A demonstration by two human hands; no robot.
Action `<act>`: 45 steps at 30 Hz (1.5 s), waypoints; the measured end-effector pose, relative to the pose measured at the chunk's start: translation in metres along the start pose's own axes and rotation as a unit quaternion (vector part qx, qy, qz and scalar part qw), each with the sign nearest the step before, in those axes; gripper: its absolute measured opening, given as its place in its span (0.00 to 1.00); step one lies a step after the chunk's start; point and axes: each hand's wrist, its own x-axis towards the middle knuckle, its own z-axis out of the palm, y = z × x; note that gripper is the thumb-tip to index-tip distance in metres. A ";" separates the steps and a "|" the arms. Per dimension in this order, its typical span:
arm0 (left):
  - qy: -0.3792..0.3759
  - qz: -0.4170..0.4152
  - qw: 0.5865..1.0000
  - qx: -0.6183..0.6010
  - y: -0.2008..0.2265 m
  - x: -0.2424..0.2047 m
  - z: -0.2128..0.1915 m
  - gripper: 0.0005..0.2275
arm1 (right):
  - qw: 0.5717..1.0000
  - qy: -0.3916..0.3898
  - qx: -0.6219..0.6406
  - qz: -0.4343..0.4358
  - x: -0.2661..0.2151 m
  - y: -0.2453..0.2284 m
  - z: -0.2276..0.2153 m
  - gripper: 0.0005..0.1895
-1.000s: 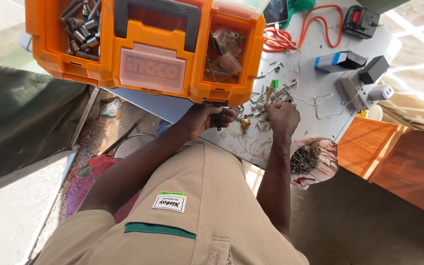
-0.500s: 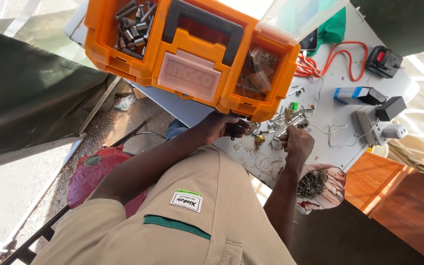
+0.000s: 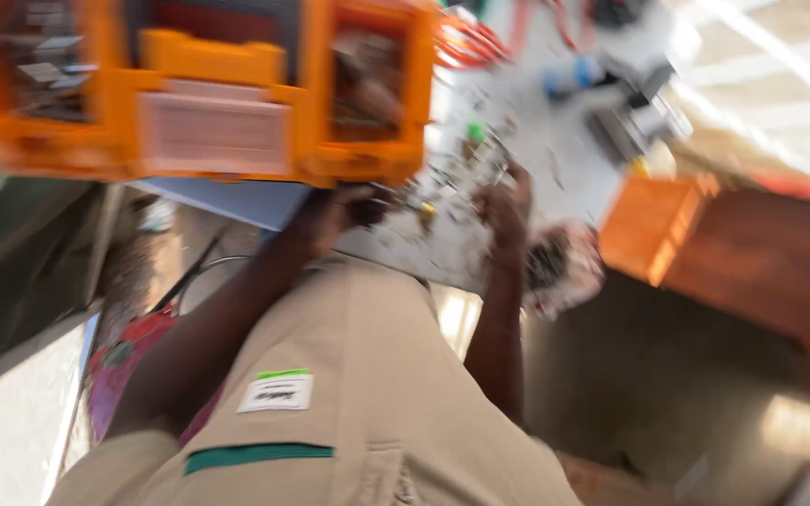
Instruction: Organizing various hardware items like screws, nails, and small metal parts into an orange toolbox.
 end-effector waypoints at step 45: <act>0.028 0.020 0.999 0.022 0.027 -0.022 0.008 0.16 | 0.914 0.049 -0.223 -0.335 0.017 -0.108 0.023 0.01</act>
